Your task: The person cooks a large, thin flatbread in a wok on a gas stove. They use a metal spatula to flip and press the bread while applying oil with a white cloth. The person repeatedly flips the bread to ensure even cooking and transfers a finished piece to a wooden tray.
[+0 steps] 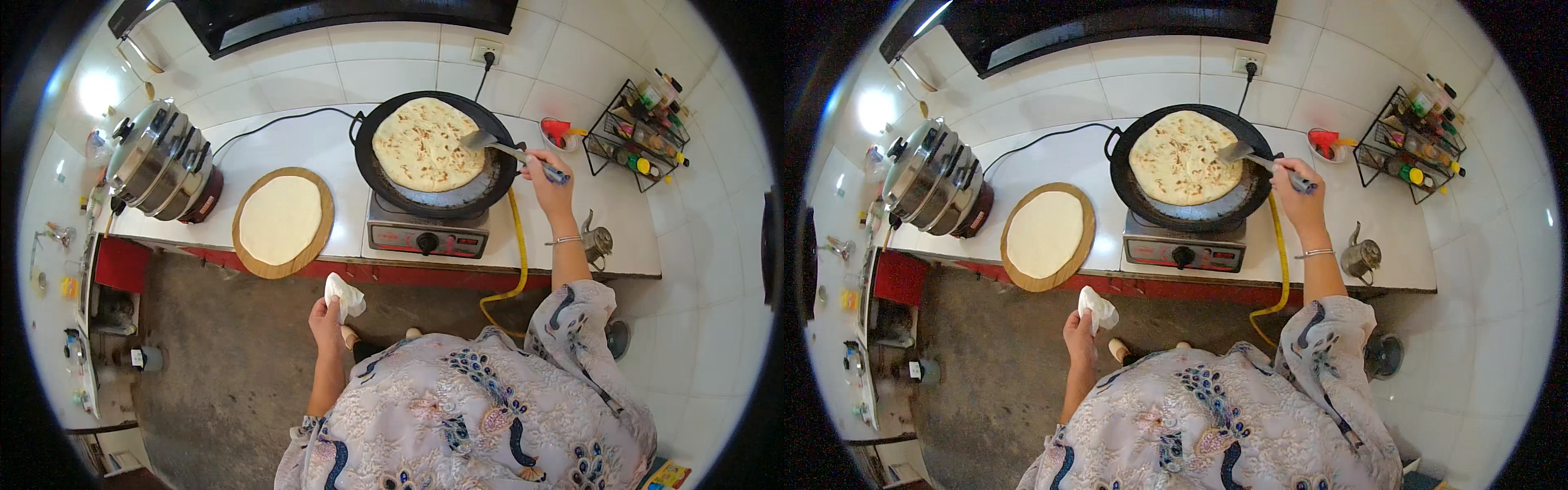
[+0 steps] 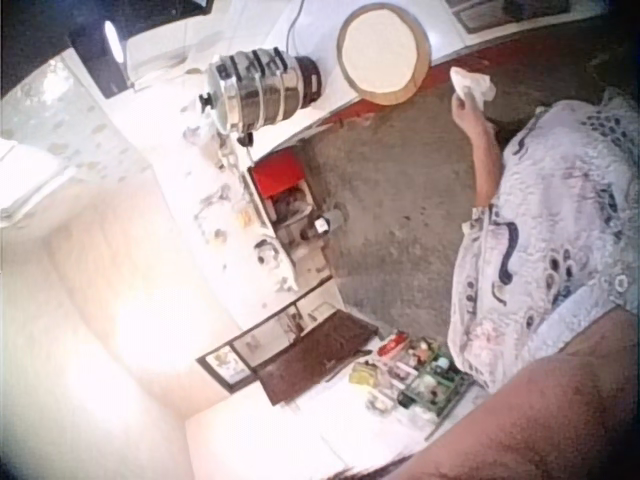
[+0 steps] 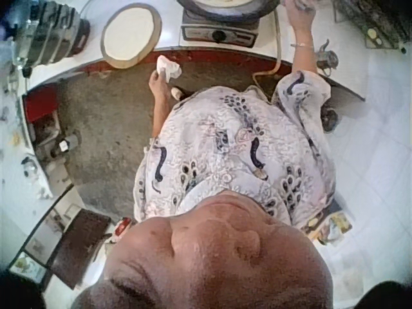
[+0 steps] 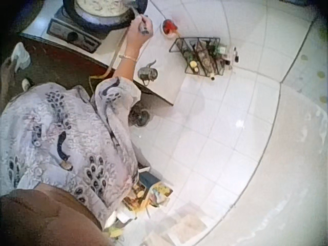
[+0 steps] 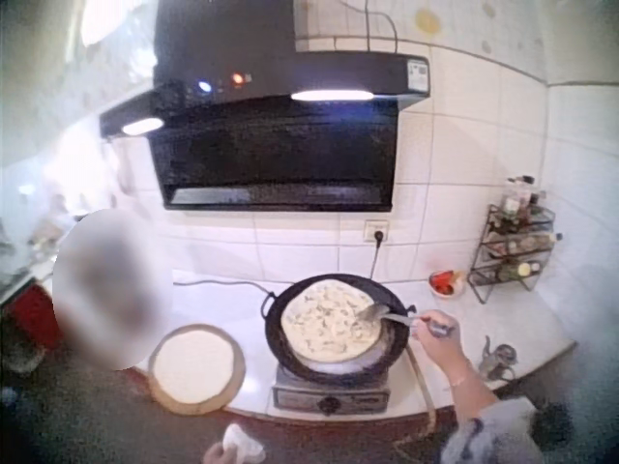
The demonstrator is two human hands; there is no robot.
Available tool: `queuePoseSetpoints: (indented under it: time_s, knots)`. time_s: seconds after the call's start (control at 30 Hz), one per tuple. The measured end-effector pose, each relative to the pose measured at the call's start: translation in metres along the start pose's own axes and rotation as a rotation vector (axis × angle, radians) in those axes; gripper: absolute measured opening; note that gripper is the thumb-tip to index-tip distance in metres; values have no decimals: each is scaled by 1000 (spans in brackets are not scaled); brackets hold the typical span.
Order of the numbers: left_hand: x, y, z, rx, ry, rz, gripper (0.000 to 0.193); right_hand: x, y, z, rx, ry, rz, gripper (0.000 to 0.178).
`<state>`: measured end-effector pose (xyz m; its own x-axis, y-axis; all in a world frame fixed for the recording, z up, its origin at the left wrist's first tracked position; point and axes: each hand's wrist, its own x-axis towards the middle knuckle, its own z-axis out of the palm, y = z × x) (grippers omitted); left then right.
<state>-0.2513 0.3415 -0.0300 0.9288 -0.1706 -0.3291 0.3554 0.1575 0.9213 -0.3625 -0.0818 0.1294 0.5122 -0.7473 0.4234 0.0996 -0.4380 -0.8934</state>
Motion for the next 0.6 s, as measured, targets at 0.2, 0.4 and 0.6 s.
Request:
queuePoseSetpoints:
  time_s: [0.2,0.4,0.6]
  knots:
    - [-12,-7,-25,44,52,-1,15,-6,-17,36,146,-17,-15,17]
    - [-16,-1,-13,-5,52,1,17,-17,12,110,125,-149,-156,18]
    - [-18,6,-11,-4,67,0,14,-29,-12,80,65,-246,-1,19]
